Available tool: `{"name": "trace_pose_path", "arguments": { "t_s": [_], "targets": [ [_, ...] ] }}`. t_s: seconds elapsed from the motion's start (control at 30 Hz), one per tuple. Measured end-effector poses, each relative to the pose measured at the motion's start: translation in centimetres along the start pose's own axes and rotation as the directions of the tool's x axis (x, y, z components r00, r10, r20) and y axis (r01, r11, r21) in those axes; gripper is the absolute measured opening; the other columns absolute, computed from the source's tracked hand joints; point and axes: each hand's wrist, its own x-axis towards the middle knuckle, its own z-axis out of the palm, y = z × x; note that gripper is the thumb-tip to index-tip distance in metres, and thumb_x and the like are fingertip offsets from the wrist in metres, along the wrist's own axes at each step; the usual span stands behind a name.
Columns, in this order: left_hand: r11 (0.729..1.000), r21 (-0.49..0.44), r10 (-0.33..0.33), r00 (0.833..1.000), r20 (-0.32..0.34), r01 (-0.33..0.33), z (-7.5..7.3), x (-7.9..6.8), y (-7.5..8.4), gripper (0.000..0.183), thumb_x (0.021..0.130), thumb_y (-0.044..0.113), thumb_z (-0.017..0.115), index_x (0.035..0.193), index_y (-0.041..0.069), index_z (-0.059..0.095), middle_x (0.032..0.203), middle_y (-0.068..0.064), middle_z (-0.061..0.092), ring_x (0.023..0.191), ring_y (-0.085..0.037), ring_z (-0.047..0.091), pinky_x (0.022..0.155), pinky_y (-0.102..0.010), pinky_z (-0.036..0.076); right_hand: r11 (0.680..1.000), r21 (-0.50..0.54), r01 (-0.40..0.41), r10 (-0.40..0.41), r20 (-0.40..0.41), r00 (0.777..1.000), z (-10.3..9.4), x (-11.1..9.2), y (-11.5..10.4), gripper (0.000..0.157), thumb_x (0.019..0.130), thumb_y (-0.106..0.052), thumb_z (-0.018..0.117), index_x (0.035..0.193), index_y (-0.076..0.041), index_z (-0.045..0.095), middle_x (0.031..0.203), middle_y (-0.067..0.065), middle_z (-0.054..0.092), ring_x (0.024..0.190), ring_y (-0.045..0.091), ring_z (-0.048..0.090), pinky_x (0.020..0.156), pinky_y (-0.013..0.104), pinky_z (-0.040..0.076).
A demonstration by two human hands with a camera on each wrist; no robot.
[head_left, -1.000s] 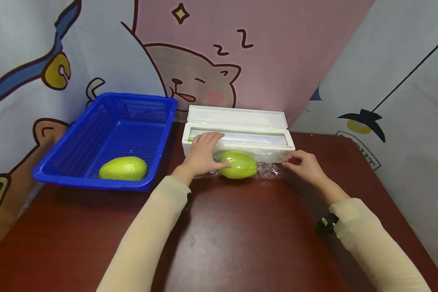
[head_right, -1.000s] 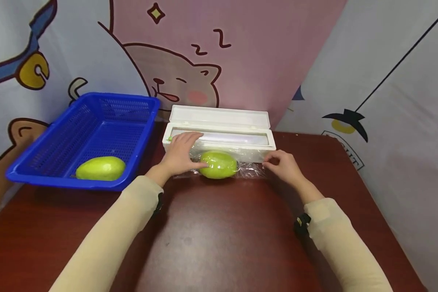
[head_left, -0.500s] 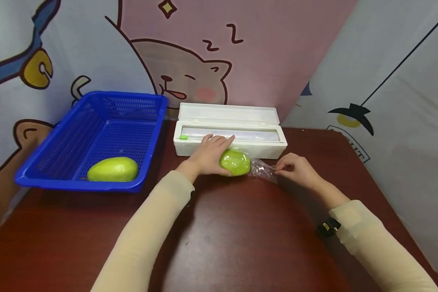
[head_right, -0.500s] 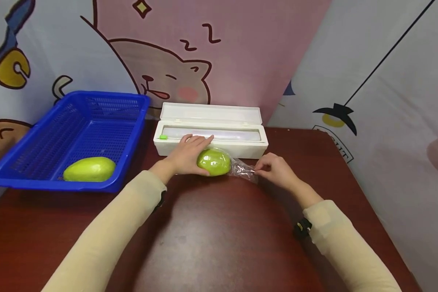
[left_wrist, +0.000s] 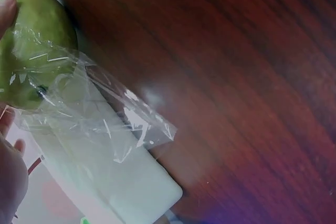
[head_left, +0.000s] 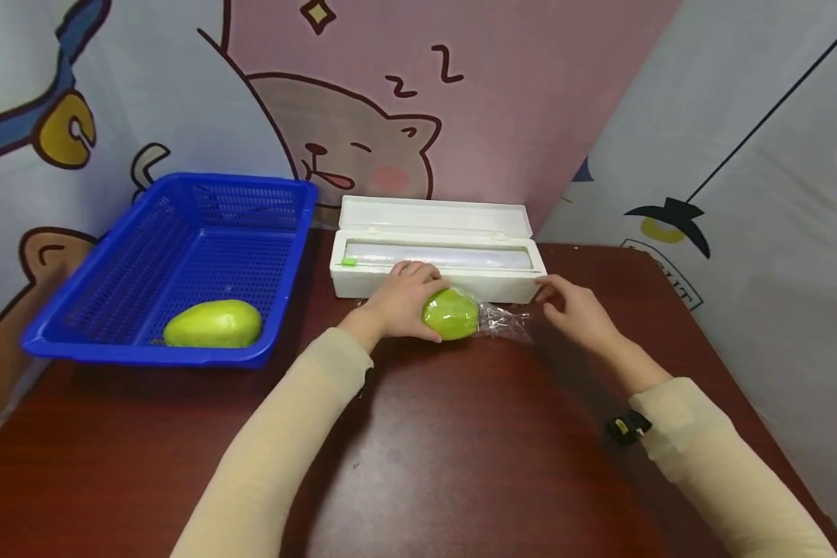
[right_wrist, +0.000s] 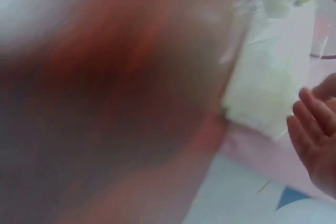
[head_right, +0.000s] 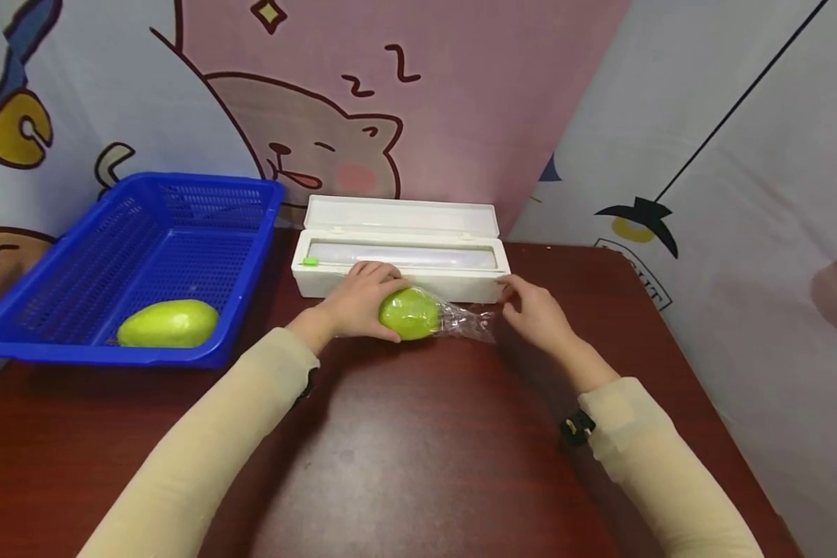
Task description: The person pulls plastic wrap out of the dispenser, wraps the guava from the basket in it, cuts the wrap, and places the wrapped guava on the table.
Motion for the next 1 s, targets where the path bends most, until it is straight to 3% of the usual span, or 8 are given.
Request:
{"name": "trace_pose_path", "arguments": {
  "t_s": [0.1, 0.17, 0.23, 0.33, 0.47, 0.67, 0.83, 1.0],
  "targets": [
    [1.000, -0.025, 0.002, 1.000, 0.006, -0.002, 0.1, -0.2, 0.0, 0.087, 0.064, 0.056, 0.077, 0.136, 0.020, 0.046, 0.130, -0.004, 0.047, 0.125, -0.022, 0.040, 0.111, -0.041, 0.026, 0.997, 0.075, 0.013, -0.014, 0.017, 1.000, 0.2, 1.0, -2.1, 0.049, 0.086, -0.008, 0.061, 0.132, -0.001, 0.044, 0.113, 0.020, 0.061, 0.093, 0.033, 0.060, 0.077, 0.042, 0.050],
    [0.999, -0.037, 0.001, 1.000, 0.007, -0.001, 0.1, -0.3, 0.1, 0.086, 0.065, 0.055, 0.077, 0.137, 0.019, 0.046, 0.130, -0.004, 0.048, 0.124, -0.022, 0.041, 0.110, -0.040, 0.028, 0.992, 0.109, 0.058, -0.068, 0.096, 0.993, 0.9, 1.7, -3.7, 0.065, 0.084, -0.018, 0.068, 0.138, -0.002, 0.038, 0.128, 0.021, 0.054, 0.111, 0.036, 0.055, 0.091, 0.048, 0.048],
    [0.999, -0.047, 0.001, 1.000, 0.002, -0.001, 0.2, -0.5, 0.1, 0.086, 0.065, 0.054, 0.078, 0.137, 0.019, 0.045, 0.129, -0.003, 0.049, 0.122, -0.021, 0.043, 0.110, -0.039, 0.029, 0.989, 0.105, 0.106, -0.124, 0.191, 0.974, 1.8, 2.4, -5.1, 0.085, 0.078, -0.029, 0.075, 0.143, 0.000, 0.029, 0.141, 0.022, 0.041, 0.126, 0.037, 0.044, 0.102, 0.051, 0.039],
    [0.999, -0.053, 0.004, 1.000, -0.012, -0.005, 0.3, -0.6, 0.1, 0.085, 0.066, 0.053, 0.078, 0.136, 0.018, 0.046, 0.127, -0.003, 0.049, 0.120, -0.020, 0.045, 0.110, -0.038, 0.030, 0.977, 0.040, 0.208, -0.211, 0.265, 0.941, 3.5, 3.3, -6.5, 0.104, 0.069, -0.035, 0.081, 0.145, 0.002, 0.021, 0.146, 0.021, 0.034, 0.133, 0.035, 0.035, 0.108, 0.050, 0.032],
    [0.999, -0.055, -0.003, 1.000, -0.013, 0.002, 0.5, -0.8, 0.0, 0.090, 0.066, 0.056, 0.076, 0.138, 0.014, 0.040, 0.129, -0.003, 0.049, 0.120, -0.020, 0.044, 0.109, -0.038, 0.029, 0.954, -0.038, 0.299, -0.279, 0.264, 0.923, 5.3, 4.1, -7.2, 0.104, 0.066, -0.032, 0.084, 0.144, 0.002, 0.025, 0.139, 0.020, 0.042, 0.126, 0.032, 0.043, 0.106, 0.047, 0.036],
    [0.999, 0.038, -0.030, 0.999, 0.021, 0.029, -0.1, -1.6, -0.9, 0.111, 0.062, 0.066, 0.072, 0.146, 0.010, 0.025, 0.135, -0.005, 0.045, 0.126, -0.022, 0.039, 0.110, -0.043, 0.023, 0.950, -0.099, 0.297, -0.270, 0.219, 0.938, 6.0, 4.0, -7.2, 0.094, 0.067, -0.029, 0.084, 0.140, 0.000, 0.032, 0.135, 0.019, 0.047, 0.123, 0.031, 0.048, 0.103, 0.046, 0.040],
    [0.993, 0.107, -0.043, 0.999, 0.023, 0.040, -0.6, -2.3, -1.8, 0.097, 0.063, 0.066, 0.072, 0.139, 0.013, 0.041, 0.125, -0.004, 0.050, 0.123, -0.022, 0.041, 0.113, -0.043, 0.020, 0.947, -0.135, 0.293, -0.265, 0.193, 0.945, 6.1, 3.5, -7.1, 0.093, 0.068, -0.031, 0.083, 0.140, 0.000, 0.033, 0.137, 0.019, 0.046, 0.123, 0.032, 0.048, 0.101, 0.046, 0.042],
    [0.999, 0.047, -0.018, 0.999, 0.030, 0.016, -0.4, -2.6, -2.0, 0.084, 0.066, 0.061, 0.073, 0.130, 0.011, 0.051, 0.117, -0.005, 0.052, 0.116, -0.023, 0.046, 0.112, -0.038, 0.027, 0.935, -0.162, 0.316, -0.289, 0.169, 0.942, 6.2, 3.4, -7.4, 0.094, 0.066, -0.031, 0.084, 0.139, 0.003, 0.035, 0.135, 0.021, 0.048, 0.121, 0.033, 0.051, 0.099, 0.045, 0.045]
  ]
}}
